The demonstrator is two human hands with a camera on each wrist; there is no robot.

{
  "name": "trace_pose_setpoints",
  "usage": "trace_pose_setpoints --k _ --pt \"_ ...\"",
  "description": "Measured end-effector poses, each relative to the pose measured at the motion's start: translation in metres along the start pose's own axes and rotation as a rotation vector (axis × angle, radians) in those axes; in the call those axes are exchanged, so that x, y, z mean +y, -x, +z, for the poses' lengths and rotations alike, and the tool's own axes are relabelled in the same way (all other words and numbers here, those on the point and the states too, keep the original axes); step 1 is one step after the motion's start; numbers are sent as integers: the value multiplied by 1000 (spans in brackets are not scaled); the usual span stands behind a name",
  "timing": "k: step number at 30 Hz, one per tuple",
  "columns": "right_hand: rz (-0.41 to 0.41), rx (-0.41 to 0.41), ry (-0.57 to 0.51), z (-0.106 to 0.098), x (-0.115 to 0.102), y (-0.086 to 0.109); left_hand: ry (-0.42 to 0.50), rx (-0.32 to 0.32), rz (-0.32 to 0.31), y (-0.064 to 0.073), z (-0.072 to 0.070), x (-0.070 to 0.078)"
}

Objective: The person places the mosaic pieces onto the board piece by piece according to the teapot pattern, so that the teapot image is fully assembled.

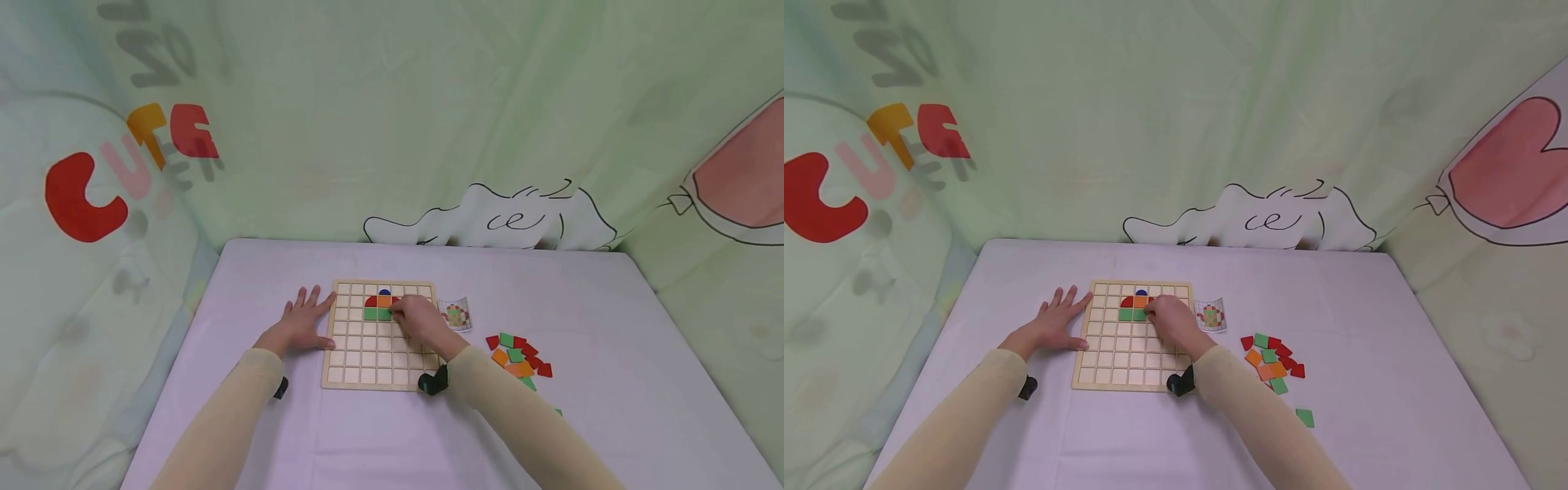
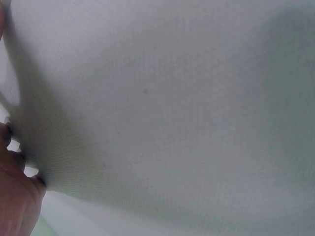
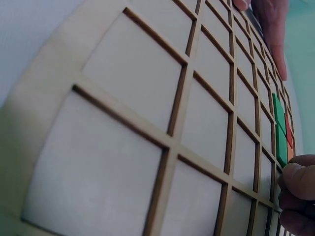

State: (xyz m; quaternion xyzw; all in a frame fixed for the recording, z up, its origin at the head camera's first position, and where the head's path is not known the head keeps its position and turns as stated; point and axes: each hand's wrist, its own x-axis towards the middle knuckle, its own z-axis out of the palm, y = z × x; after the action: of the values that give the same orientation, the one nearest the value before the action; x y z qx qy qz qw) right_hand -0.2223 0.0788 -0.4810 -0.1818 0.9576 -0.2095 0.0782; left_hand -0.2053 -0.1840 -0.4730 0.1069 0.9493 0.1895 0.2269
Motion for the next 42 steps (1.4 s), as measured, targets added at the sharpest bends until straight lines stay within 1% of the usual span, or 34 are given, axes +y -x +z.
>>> trace_pose_setpoints --k 5,9,12,15,19,24,28,31,36,38,42 --pt "-10 -14 25 -1 -3 0 3 0 -9 -2 2 -2" --pt "-26 11 -4 -5 -3 4 3 2 -12 -3 4 -4" --pt "-40 46 -37 -12 1 9 3 2 -12 -4 4 -4" --pt "-28 63 -67 -24 8 17 7 -2 -14 -3 3 -3" --pt "23 73 -142 -43 29 31 2 -6 -15 -2 1 -1" --pt "52 130 -210 -64 65 54 -3 -3 -12 -1 0 -1" --pt "72 178 -199 -78 93 73 -2 -4 -9 -2 0 -3" --pt "115 190 -189 -85 111 87 -4 -6 -6 -3 0 -4" --pt "199 178 -179 -89 135 106 -4 -8 -5 -3 1 -5" --pt "230 168 -178 -86 143 113 -7 -9 -4 -4 2 -5" --pt "268 146 -188 -79 154 126 -10 -10 -6 -5 3 -4"
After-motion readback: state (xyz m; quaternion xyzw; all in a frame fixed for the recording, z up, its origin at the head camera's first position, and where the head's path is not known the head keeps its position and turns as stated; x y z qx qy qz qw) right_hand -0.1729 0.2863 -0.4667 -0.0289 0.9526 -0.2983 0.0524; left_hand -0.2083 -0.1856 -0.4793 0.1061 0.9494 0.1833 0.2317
